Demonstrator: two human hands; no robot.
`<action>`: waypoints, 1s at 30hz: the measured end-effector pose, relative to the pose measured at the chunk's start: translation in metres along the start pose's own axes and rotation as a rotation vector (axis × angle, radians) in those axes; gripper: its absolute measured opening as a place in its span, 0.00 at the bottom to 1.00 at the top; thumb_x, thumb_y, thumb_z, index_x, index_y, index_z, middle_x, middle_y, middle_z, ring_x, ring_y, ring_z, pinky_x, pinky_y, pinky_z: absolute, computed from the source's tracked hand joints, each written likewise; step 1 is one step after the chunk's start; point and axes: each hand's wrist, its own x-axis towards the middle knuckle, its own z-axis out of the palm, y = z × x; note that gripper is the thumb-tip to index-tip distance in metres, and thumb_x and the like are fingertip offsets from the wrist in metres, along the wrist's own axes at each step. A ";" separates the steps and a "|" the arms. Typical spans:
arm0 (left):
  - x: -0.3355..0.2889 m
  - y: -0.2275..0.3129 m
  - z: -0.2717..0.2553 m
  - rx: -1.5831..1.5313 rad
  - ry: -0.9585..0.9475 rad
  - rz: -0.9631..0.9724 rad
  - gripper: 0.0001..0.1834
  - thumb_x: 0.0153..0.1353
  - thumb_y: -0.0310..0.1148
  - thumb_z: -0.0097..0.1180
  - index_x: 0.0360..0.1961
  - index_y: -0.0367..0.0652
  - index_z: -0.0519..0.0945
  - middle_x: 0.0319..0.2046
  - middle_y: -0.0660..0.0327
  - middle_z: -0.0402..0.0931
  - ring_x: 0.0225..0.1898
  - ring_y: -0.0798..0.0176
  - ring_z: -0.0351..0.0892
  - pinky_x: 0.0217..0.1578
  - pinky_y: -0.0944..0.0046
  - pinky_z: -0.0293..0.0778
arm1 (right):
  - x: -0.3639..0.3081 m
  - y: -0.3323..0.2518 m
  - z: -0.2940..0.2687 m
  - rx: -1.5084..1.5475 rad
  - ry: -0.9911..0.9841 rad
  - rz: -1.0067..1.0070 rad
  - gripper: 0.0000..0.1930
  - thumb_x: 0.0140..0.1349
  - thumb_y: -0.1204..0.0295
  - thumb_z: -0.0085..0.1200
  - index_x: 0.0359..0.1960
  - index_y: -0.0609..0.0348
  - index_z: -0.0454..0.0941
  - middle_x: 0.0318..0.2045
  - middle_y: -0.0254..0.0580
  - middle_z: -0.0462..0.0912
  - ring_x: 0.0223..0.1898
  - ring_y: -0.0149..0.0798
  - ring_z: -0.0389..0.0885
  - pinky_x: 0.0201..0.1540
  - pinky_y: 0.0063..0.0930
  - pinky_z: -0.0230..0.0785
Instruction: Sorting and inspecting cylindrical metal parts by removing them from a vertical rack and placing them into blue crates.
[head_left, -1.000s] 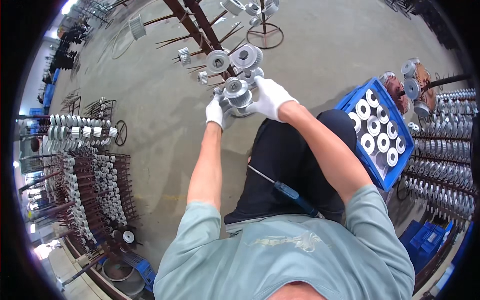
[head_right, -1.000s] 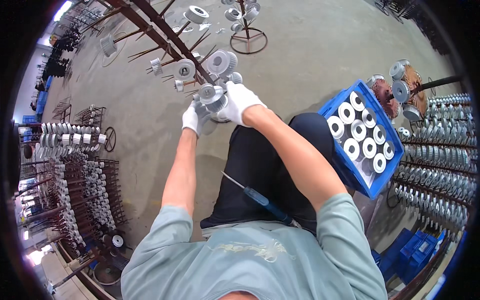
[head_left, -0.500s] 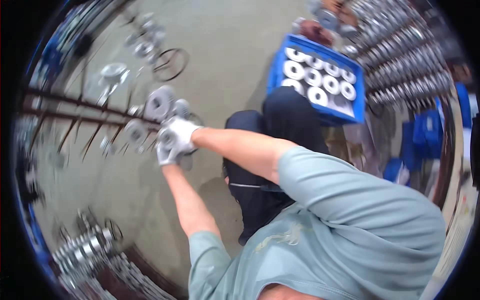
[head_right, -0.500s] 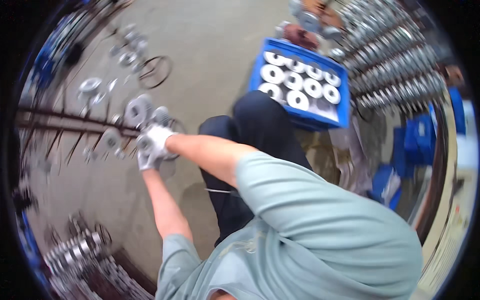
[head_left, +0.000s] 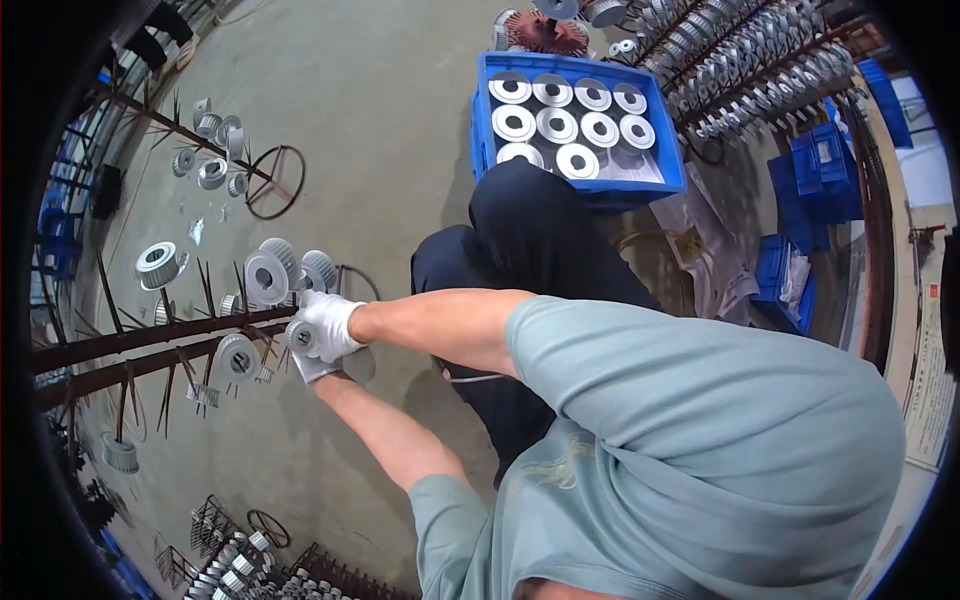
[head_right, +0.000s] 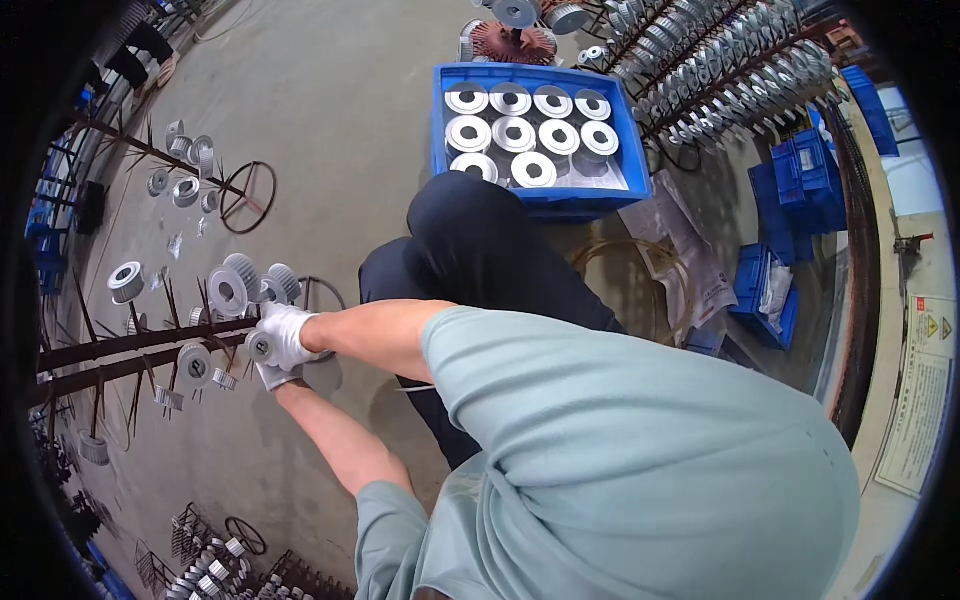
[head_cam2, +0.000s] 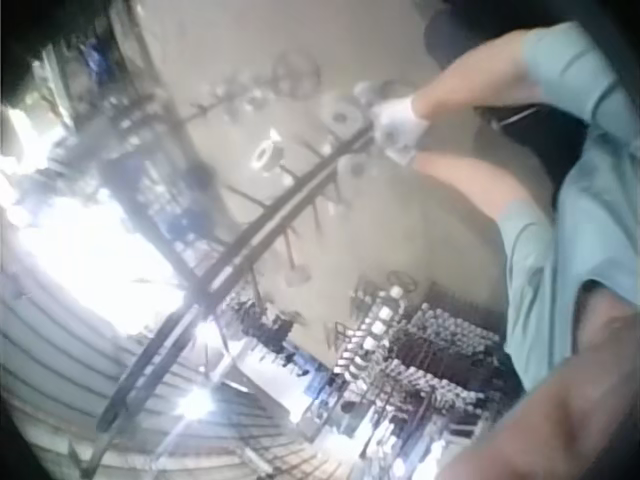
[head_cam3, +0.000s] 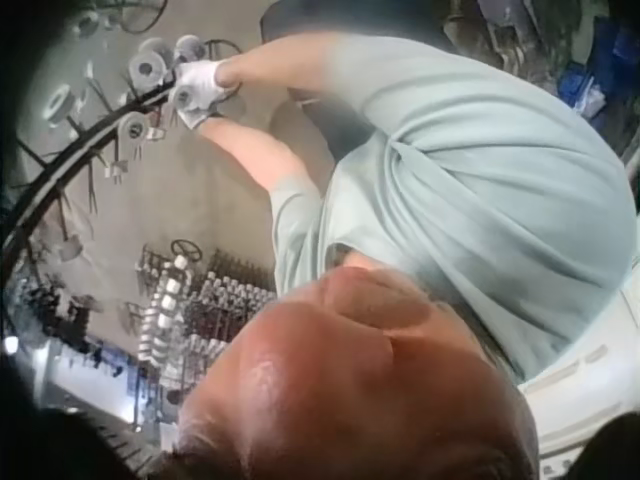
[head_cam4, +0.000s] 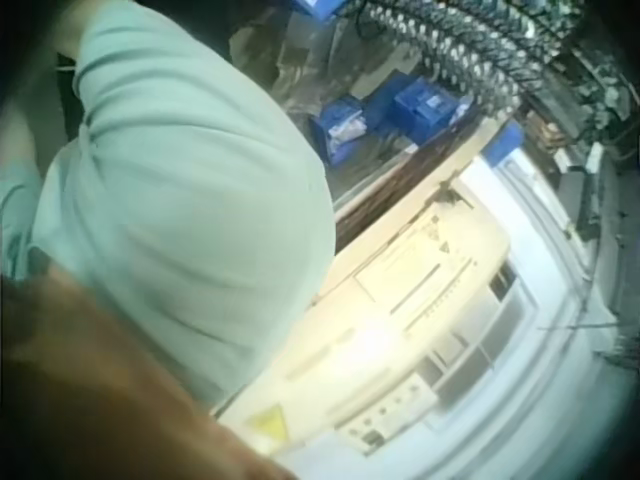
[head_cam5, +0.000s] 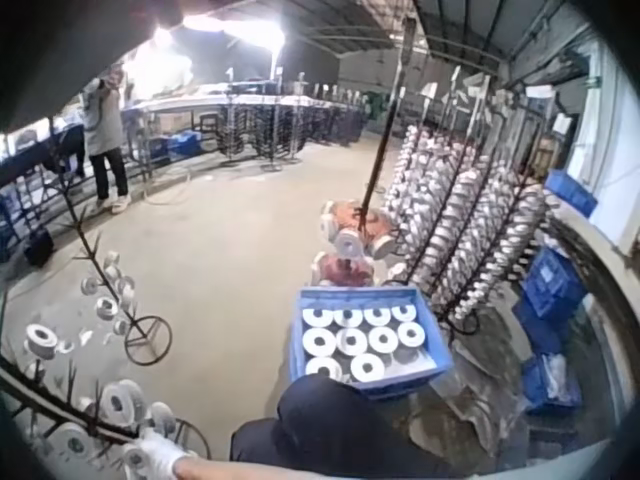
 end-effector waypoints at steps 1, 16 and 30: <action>0.000 -0.002 0.001 -0.024 -0.023 -0.002 0.15 0.69 0.38 0.45 0.52 0.45 0.74 0.51 0.59 0.76 0.52 0.58 0.75 0.56 0.58 0.69 | -0.001 0.001 -0.001 0.004 0.017 -0.009 0.11 0.39 0.67 0.64 0.27 0.55 0.80 0.31 0.47 0.81 0.36 0.54 0.77 0.40 0.45 0.74; -0.001 -0.019 0.039 -0.020 0.385 -0.069 0.19 0.69 0.40 0.45 0.55 0.42 0.73 0.52 0.55 0.76 0.53 0.55 0.75 0.57 0.56 0.70 | -0.003 0.025 0.012 -0.067 0.209 -0.117 0.14 0.37 0.66 0.66 0.28 0.56 0.80 0.30 0.47 0.81 0.34 0.54 0.78 0.39 0.43 0.75; -0.072 -0.034 0.007 0.027 0.252 -0.053 0.17 0.67 0.38 0.45 0.51 0.42 0.77 0.50 0.57 0.77 0.51 0.58 0.76 0.54 0.59 0.71 | -0.007 0.017 -0.002 -0.028 0.159 -0.259 0.08 0.47 0.64 0.62 0.19 0.55 0.82 0.17 0.38 0.79 0.17 0.42 0.68 0.24 0.35 0.68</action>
